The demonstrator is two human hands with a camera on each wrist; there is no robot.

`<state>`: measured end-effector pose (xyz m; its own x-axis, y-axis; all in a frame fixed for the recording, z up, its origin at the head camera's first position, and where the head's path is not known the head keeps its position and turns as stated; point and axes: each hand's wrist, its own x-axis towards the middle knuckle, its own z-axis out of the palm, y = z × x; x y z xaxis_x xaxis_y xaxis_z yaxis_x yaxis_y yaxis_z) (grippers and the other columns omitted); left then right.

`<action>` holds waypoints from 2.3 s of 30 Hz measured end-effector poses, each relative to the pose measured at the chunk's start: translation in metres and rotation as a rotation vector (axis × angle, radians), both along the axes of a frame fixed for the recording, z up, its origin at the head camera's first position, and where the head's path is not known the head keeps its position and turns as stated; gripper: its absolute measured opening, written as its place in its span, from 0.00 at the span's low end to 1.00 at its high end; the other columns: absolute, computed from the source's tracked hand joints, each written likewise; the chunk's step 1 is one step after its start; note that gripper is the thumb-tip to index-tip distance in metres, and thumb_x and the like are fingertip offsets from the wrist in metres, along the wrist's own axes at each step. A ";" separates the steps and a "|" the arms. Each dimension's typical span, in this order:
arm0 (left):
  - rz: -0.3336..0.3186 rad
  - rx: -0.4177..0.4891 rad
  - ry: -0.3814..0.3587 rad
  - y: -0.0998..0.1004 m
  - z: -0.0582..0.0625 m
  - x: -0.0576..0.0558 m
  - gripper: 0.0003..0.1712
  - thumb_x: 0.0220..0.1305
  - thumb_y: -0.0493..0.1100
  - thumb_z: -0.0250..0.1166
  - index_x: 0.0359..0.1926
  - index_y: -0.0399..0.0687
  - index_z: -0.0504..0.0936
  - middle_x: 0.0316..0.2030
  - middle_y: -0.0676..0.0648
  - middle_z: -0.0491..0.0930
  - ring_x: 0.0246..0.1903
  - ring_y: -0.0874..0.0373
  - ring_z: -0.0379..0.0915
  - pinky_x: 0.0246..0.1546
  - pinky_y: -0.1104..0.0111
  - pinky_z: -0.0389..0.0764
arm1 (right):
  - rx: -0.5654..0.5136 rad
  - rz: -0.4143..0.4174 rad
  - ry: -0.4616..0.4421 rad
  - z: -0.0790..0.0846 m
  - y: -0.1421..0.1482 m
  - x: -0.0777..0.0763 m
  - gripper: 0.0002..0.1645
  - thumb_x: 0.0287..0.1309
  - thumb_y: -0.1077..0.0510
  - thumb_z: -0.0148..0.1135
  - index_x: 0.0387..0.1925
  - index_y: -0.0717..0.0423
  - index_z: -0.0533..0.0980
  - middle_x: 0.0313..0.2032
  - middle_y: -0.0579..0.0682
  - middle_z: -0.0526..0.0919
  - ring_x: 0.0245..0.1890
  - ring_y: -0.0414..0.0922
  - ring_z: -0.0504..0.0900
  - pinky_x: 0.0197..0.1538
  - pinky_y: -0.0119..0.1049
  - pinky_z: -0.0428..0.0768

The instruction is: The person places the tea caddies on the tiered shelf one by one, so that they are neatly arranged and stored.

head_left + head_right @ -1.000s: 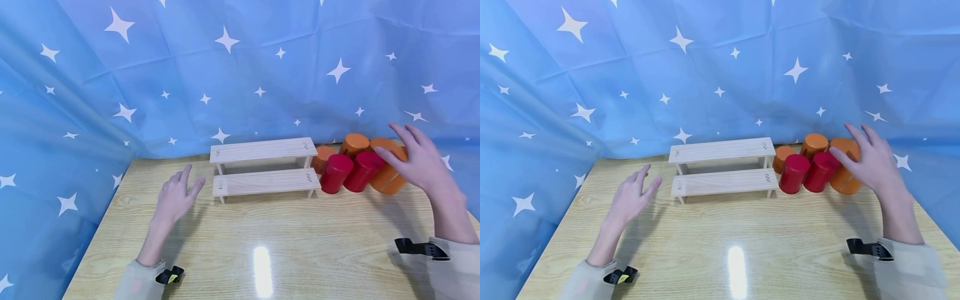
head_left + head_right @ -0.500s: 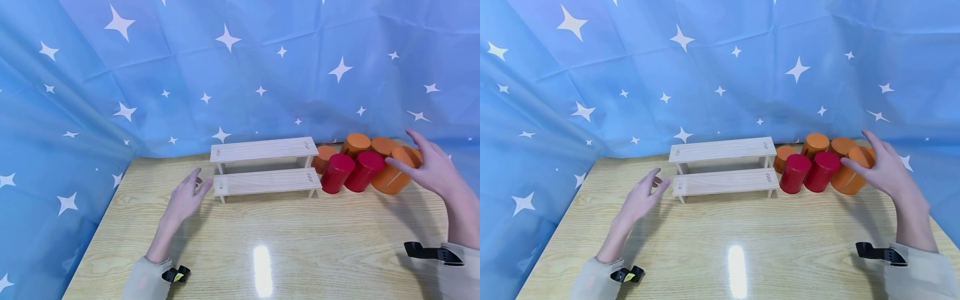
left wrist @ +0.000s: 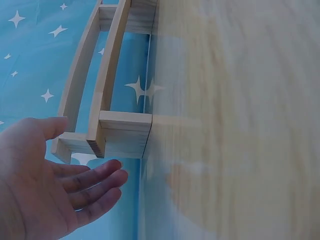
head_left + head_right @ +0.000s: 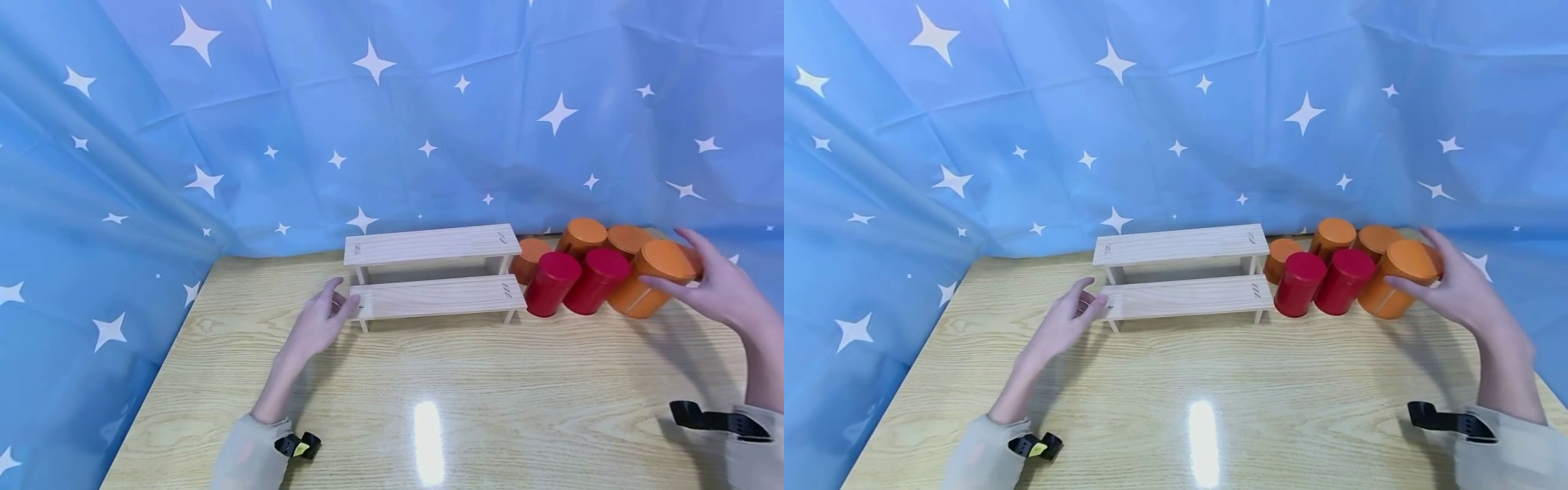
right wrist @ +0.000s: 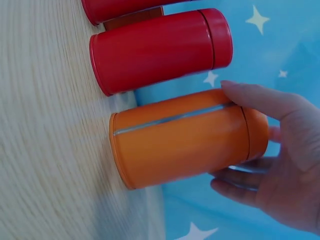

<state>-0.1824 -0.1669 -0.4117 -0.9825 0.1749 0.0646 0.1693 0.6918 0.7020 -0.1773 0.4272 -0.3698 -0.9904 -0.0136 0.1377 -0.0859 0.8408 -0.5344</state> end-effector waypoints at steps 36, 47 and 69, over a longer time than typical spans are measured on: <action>-0.097 0.234 -0.082 0.002 -0.011 -0.005 0.37 0.74 0.48 0.62 0.73 0.32 0.60 0.39 0.45 0.69 0.34 0.55 0.67 0.37 0.65 0.71 | -0.102 -0.164 0.047 -0.016 0.005 0.008 0.56 0.60 0.47 0.73 0.75 0.69 0.52 0.61 0.74 0.64 0.39 0.26 0.63 0.29 0.19 0.65; -0.087 0.262 -0.088 0.001 -0.013 -0.006 0.36 0.74 0.47 0.63 0.73 0.33 0.61 0.38 0.46 0.68 0.34 0.55 0.66 0.37 0.66 0.70 | -0.210 -0.225 0.261 0.001 -0.004 0.011 0.46 0.60 0.57 0.72 0.75 0.56 0.60 0.48 0.25 0.64 0.43 0.22 0.63 0.46 0.16 0.63; -0.091 0.299 -0.096 0.002 -0.012 -0.006 0.35 0.73 0.45 0.64 0.71 0.33 0.62 0.37 0.45 0.69 0.34 0.54 0.67 0.36 0.67 0.71 | -0.362 -0.207 0.599 0.042 -0.035 0.028 0.36 0.57 0.70 0.69 0.67 0.49 0.73 0.54 0.28 0.76 0.52 0.28 0.72 0.62 0.22 0.65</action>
<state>-0.1881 -0.1647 -0.4240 -0.9676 0.2499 0.0347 0.1447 0.4373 0.8876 -0.1495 0.3923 -0.3276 -0.7213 0.3149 0.6169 -0.3091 0.6507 -0.6936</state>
